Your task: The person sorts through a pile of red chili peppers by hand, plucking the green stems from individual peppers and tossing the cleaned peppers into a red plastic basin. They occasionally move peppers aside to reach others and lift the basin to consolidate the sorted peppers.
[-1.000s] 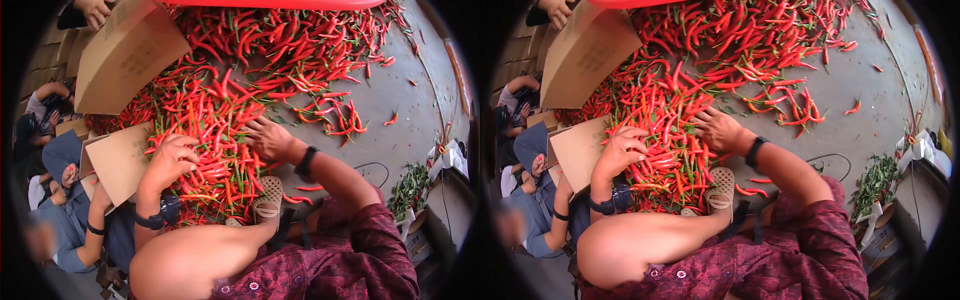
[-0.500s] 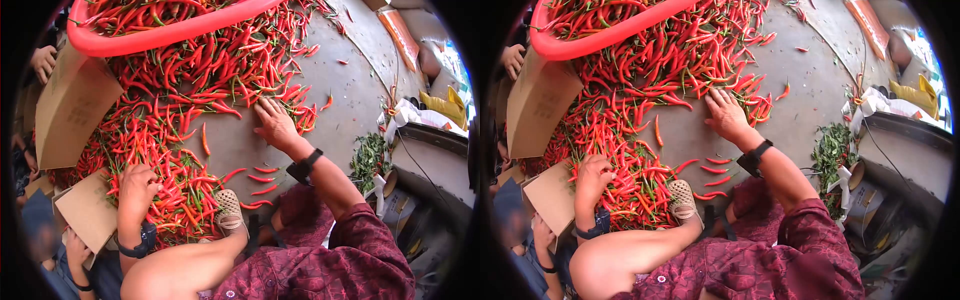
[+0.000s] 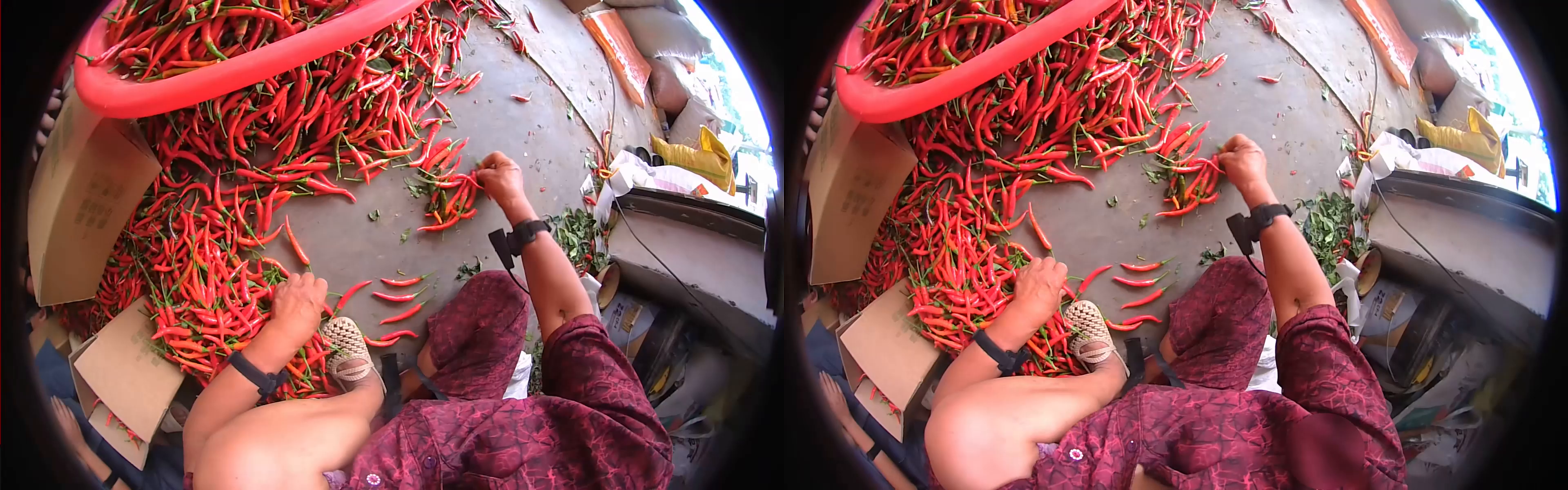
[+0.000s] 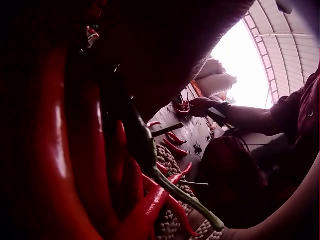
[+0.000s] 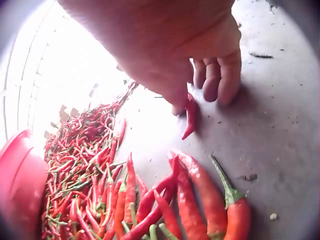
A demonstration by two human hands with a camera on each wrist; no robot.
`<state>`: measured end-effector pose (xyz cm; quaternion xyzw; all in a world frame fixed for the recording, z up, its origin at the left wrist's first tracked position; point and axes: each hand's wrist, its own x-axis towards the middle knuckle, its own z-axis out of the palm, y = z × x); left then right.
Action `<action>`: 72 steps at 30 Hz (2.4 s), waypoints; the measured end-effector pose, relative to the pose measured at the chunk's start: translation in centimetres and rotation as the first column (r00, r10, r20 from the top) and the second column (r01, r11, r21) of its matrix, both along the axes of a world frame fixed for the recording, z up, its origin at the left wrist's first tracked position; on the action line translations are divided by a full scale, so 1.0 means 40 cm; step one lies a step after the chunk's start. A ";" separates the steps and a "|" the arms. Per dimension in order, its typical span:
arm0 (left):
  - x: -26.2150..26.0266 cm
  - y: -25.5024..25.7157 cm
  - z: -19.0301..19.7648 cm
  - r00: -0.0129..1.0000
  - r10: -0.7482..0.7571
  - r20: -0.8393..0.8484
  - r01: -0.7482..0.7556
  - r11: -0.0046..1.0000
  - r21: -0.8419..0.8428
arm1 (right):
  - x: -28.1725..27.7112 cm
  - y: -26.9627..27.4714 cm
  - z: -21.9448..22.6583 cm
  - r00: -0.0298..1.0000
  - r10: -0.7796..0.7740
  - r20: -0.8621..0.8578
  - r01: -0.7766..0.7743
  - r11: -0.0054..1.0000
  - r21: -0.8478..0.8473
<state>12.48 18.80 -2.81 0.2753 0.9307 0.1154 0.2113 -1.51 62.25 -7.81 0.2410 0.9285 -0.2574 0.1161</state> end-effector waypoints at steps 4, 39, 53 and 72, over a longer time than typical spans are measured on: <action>0.002 -0.014 -0.015 1.000 0.017 -0.002 -0.017 0.999 0.032 | 0.046 -0.096 0.098 0.993 0.078 0.093 -0.075 0.997 -0.036; 0.003 -0.044 0.028 0.987 0.105 0.124 -0.127 0.974 0.187 | -0.151 -0.338 0.087 0.992 -0.005 0.128 -0.008 0.995 0.102; 0.008 -0.049 0.023 0.988 0.100 0.118 -0.123 0.971 0.203 | -0.144 -0.203 0.076 0.933 -0.301 0.196 0.347 0.611 -0.711; 0.003 -0.048 0.021 0.991 0.091 0.100 -0.112 0.966 0.233 | -0.073 -0.373 0.281 0.984 0.177 -0.003 -0.042 0.221 -0.974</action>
